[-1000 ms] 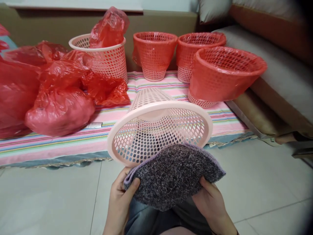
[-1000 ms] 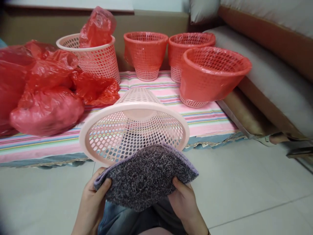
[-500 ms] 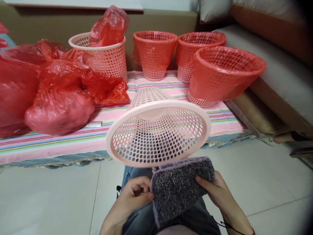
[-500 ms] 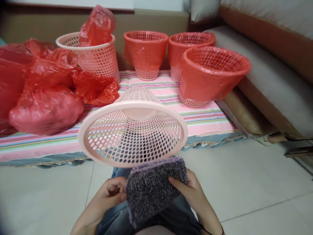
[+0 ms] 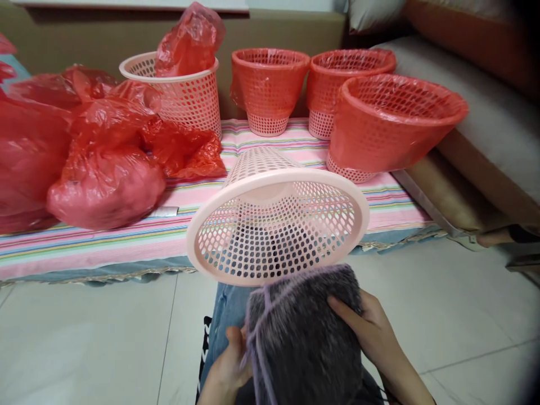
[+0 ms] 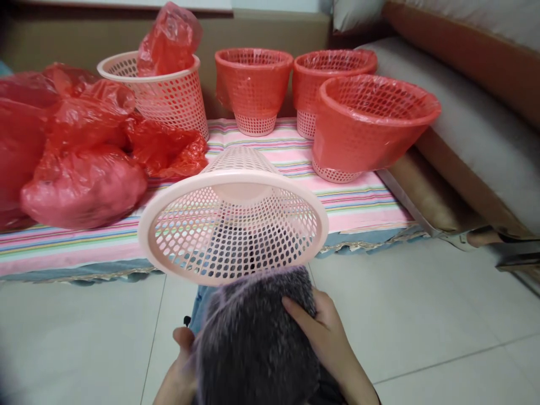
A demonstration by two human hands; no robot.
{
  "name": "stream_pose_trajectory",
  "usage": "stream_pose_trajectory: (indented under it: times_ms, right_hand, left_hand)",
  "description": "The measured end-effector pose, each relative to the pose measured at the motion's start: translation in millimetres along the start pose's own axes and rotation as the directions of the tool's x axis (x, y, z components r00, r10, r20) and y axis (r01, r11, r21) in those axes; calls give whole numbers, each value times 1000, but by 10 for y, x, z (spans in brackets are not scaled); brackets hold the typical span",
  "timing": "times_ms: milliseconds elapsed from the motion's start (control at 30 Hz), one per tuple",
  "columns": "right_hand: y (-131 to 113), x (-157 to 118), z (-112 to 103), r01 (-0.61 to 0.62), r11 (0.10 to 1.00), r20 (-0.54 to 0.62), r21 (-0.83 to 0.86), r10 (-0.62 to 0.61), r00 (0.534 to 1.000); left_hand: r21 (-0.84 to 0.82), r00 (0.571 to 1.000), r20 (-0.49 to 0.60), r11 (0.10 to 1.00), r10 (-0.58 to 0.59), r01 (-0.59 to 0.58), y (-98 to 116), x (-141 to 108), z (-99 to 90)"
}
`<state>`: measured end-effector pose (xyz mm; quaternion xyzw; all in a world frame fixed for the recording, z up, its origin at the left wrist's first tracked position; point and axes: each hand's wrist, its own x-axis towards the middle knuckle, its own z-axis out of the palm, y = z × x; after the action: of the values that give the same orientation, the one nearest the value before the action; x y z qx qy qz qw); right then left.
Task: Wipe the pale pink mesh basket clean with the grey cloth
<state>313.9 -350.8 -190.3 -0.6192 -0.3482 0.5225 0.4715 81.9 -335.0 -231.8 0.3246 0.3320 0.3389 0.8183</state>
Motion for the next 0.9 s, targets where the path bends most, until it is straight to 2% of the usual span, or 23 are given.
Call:
stream_pose_trajectory:
  times_ms: [67, 100, 200, 267, 333, 467, 533, 600, 667, 733, 767, 833, 900]
  right_hand:
    - [-85, 76, 39, 21, 998, -53, -53, -24, 998]
    - [-87, 99, 41, 36, 998, -69, -46, -39, 997]
    - [41, 105, 4, 85, 996, -123, 33, -80, 989]
    - [162, 81, -21, 126, 989, -159, 72, -114, 981]
    - [246, 58, -27, 151, 985, -179, 88, -134, 975]
    - [255, 22, -1, 174, 984, -189, 41, -163, 968]
    - [209, -9, 16, 200, 980, -196, -17, -199, 960]
    - [145, -47, 42, 236, 969, -202, -66, -245, 948]
    - [64, -62, 83, 290, 953, -212, -89, -303, 929]
    - [-40, -15, 143, 363, 924, -219, -122, -381, 898]
    - [-98, 38, 178, 402, 903, -219, -154, -428, 877]
    - [-217, 196, 248, 479, 838, -182, -261, -530, 828]
    - [-314, 375, 307, 553, 723, -81, -414, -634, 769]
  left_hand:
    - [-108, 1000, -17, 994, -24, 22, -27, 41, 73]
    - [-106, 998, -57, 994, -27, 21, -18, 66, 110]
    - [106, 960, -274, 994, 63, -35, 72, 128, 199]
    - [236, 919, -360, 969, 159, -75, 148, 138, 227]
    - [303, 890, -386, 945, 241, -124, 209, 120, 229]
    - [319, 859, -360, 914, 363, -252, 251, 36, 189]
    - [414, 818, -335, 853, 468, -319, 277, -24, 174]
    - [636, 754, -241, 686, 611, -353, 350, -94, 189]
    - [828, 698, -63, 427, 713, -362, 474, -156, 244]
    - [920, 624, 93, 173, 776, -352, 618, -177, 328]
    - [947, 573, 130, 70, 809, -314, 684, -166, 373]
    - [983, 473, 136, -59, 871, -174, 784, -106, 451]
    - [994, 402, 109, -103, 909, -38, 839, -35, 499]
